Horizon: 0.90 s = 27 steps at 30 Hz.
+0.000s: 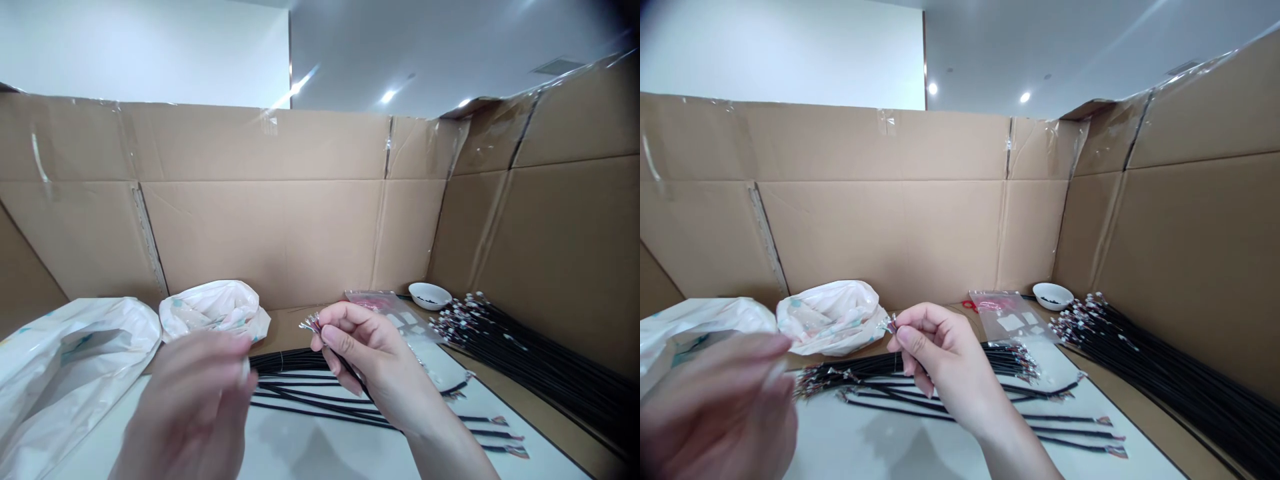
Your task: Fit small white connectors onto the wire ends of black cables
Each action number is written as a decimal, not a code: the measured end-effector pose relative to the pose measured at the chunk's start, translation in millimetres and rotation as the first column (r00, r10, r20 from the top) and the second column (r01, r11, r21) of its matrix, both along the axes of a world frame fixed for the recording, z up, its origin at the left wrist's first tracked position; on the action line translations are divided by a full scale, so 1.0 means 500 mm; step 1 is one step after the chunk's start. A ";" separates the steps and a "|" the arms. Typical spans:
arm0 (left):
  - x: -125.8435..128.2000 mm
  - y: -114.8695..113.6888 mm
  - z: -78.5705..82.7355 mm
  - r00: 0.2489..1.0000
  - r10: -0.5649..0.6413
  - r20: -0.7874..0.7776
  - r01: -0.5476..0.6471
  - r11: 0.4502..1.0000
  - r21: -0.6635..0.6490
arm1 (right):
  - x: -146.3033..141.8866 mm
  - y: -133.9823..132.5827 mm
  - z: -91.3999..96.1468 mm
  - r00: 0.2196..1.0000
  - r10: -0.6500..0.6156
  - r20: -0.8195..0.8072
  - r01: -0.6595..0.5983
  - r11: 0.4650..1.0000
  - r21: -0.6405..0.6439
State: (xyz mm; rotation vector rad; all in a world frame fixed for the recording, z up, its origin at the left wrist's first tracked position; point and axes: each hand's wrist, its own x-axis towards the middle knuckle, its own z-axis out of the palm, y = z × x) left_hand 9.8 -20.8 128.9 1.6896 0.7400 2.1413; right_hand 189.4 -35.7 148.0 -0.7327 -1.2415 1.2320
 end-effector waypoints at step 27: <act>0.028 0.027 0.037 0.844 -0.381 -0.377 0.274 0.911 -0.307 | -0.019 -0.014 -0.009 0.971 -0.005 0.238 -0.005 0.999 0.043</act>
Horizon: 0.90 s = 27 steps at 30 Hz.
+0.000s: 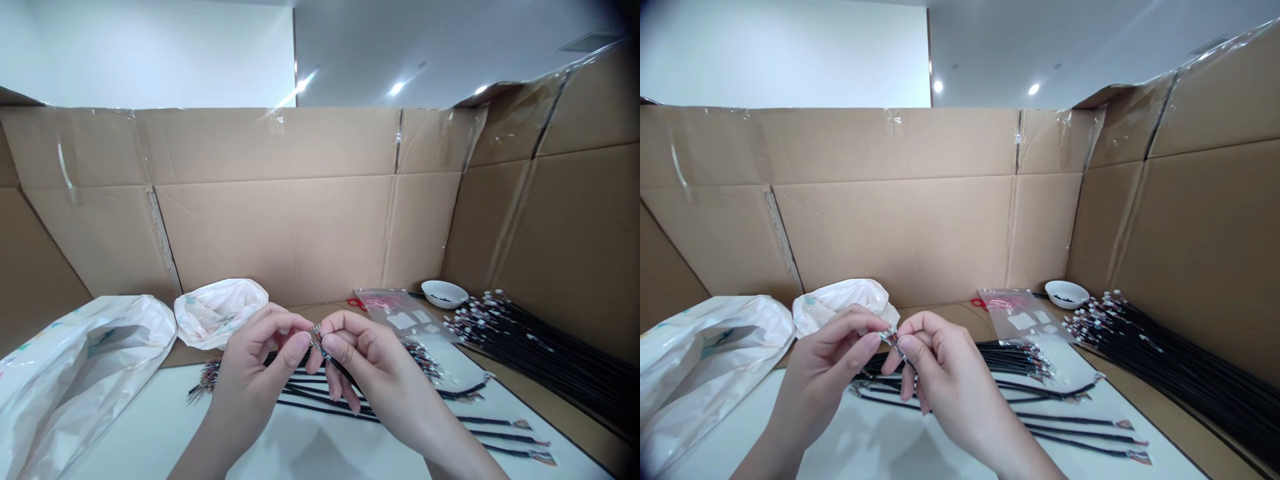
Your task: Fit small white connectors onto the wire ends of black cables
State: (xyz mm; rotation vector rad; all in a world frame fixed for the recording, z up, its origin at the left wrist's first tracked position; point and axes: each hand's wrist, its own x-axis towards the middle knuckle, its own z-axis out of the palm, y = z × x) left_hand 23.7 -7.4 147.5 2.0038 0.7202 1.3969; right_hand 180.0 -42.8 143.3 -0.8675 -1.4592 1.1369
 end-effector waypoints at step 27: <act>0.006 0.001 0.009 0.998 -0.046 0.044 0.052 0.990 -0.135 | 0.007 0.000 0.001 0.989 -0.113 0.097 0.098 0.984 0.148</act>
